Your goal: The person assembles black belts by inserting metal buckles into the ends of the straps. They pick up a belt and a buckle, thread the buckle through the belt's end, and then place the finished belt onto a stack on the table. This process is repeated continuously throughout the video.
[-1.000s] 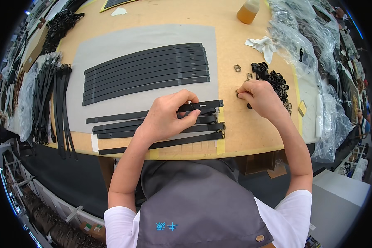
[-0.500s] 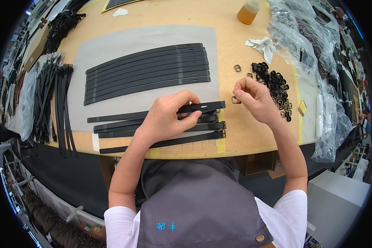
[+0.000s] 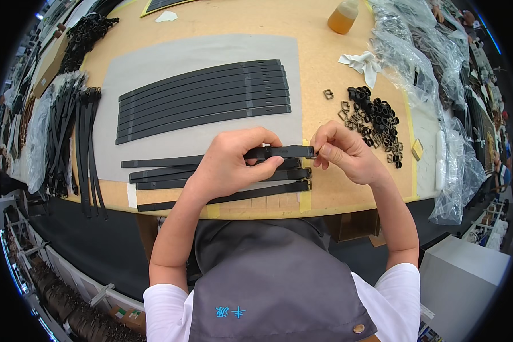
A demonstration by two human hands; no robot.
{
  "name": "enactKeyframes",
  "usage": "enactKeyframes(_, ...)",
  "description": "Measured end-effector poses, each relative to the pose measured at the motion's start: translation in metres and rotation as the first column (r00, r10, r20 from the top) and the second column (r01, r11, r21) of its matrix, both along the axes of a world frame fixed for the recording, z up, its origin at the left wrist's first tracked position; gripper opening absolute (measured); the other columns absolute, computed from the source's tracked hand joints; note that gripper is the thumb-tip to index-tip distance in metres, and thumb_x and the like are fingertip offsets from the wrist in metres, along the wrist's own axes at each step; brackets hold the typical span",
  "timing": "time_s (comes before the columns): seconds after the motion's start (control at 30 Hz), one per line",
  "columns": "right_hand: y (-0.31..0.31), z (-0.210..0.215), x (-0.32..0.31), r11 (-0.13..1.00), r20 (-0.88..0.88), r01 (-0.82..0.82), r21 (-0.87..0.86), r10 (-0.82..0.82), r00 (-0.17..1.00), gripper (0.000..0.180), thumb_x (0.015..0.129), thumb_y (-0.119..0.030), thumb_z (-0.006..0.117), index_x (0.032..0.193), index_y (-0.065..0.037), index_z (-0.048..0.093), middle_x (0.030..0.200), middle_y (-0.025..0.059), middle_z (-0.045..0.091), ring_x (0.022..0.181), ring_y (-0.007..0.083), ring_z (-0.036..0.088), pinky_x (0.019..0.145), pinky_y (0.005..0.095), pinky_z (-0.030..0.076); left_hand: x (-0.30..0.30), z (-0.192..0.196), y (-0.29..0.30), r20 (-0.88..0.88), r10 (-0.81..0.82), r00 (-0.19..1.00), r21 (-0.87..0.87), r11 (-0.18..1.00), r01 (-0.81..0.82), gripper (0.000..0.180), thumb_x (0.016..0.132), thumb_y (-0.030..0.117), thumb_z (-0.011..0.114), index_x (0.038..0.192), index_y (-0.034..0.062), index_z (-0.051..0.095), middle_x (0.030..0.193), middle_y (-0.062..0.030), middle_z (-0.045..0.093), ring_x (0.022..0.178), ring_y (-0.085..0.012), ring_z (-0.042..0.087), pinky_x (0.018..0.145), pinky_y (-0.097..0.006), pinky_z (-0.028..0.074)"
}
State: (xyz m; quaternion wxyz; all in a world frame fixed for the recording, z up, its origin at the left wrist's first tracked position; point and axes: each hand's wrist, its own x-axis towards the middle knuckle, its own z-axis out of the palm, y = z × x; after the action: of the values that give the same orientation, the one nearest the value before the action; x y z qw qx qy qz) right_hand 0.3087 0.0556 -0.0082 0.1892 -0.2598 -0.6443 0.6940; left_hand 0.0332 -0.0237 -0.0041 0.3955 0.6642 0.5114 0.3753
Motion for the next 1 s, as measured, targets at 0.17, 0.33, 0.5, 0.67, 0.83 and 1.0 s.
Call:
enactKeyframes(0.17, 0.001, 0.007, -0.002, 0.993, 0.055, -0.12, 0.012, 0.119, 0.991, 0.014, 0.112, -0.023, 0.055, 0.113, -0.01, 0.06, 0.101, -0.0025, 0.061, 0.093, 0.0075, 0.062, 0.078, 0.026, 0.05, 0.001, 0.001, -0.005, -0.051, -0.021, 0.998, 0.023, 0.999, 0.023, 0.016, 0.083, 0.009, 0.081, 0.096, 0.0025, 0.074, 0.076, -0.0014, 0.066, 0.061, -0.0069, 0.053, 0.053, -0.023, 0.042)
enactKeyframes(0.33, 0.005, 0.012, -0.002, 0.983, 0.107, -0.181, 0.019, 0.178, 0.978, 0.01, 0.111, -0.018, 0.057, 0.112, -0.008, 0.06, 0.103, 0.0, 0.062, 0.093, 0.0089, 0.061, 0.079, 0.0274, 0.051, 0.0, 0.006, -0.005, -0.125, -0.02, 0.992, 0.037, 0.999, 0.024, 0.015, 0.083, 0.011, 0.08, 0.094, 0.0032, 0.073, 0.072, -0.0016, 0.065, 0.058, -0.0082, 0.052, 0.052, -0.025, 0.041)
enactKeyframes(0.5, 0.0, 0.02, -0.009, 0.986, 0.157, -0.169, 0.009, 0.166, 0.974, 0.009, 0.11, -0.014, 0.056, 0.11, -0.006, 0.061, 0.099, -0.0008, 0.064, 0.091, 0.0083, 0.06, 0.08, 0.0274, 0.051, 0.002, 0.011, -0.005, -0.137, -0.041, 0.99, -0.004, 0.999, 0.04, 0.016, 0.082, 0.011, 0.08, 0.092, 0.0035, 0.071, 0.068, -0.0028, 0.062, 0.056, -0.0093, 0.051, 0.052, -0.026, 0.041)
enactKeyframes(0.67, -0.002, 0.02, -0.012, 0.979, 0.205, -0.182, 0.095, 0.16, 0.966, 0.008, 0.107, -0.012, 0.058, 0.107, -0.004, 0.061, 0.093, 0.0024, 0.065, 0.088, 0.0129, 0.062, 0.082, 0.0308, 0.052, 0.0, 0.01, -0.004, -0.157, -0.082, 0.984, -0.054, 0.996, 0.075, 0.016, 0.082, 0.011, 0.08, 0.092, 0.0028, 0.071, 0.067, -0.0042, 0.061, 0.056, -0.0106, 0.052, 0.052, -0.027, 0.042)
enactKeyframes(0.83, -0.002, 0.027, -0.016, 0.953, 0.268, -0.26, 0.159, 0.212, 0.94, 0.007, 0.106, -0.01, 0.059, 0.107, -0.004, 0.06, 0.089, 0.0045, 0.065, 0.085, 0.016, 0.062, 0.082, 0.0324, 0.052, 0.0, 0.008, -0.003, -0.129, -0.14, 0.982, -0.054, 0.989, 0.134, 0.017, 0.082, 0.012, 0.08, 0.094, 0.0019, 0.072, 0.07, -0.0059, 0.065, 0.057, -0.0126, 0.054, 0.053, -0.028, 0.045)
enactKeyframes(1.0, -0.011, 0.025, -0.03, 0.973, 0.258, -0.201, 0.11, 0.167, 0.952, 0.007, 0.105, -0.011, 0.061, 0.108, -0.005, 0.061, 0.091, 0.0032, 0.067, 0.084, 0.0143, 0.063, 0.081, 0.032, 0.053, 0.009, 0.005, -0.003, -0.098, -0.175, 0.98, -0.058, 0.984, 0.17, 0.018, 0.083, 0.011, 0.08, 0.097, 0.002, 0.072, 0.077, -0.0072, 0.071, 0.062, -0.0125, 0.061, 0.055, -0.027, 0.048)
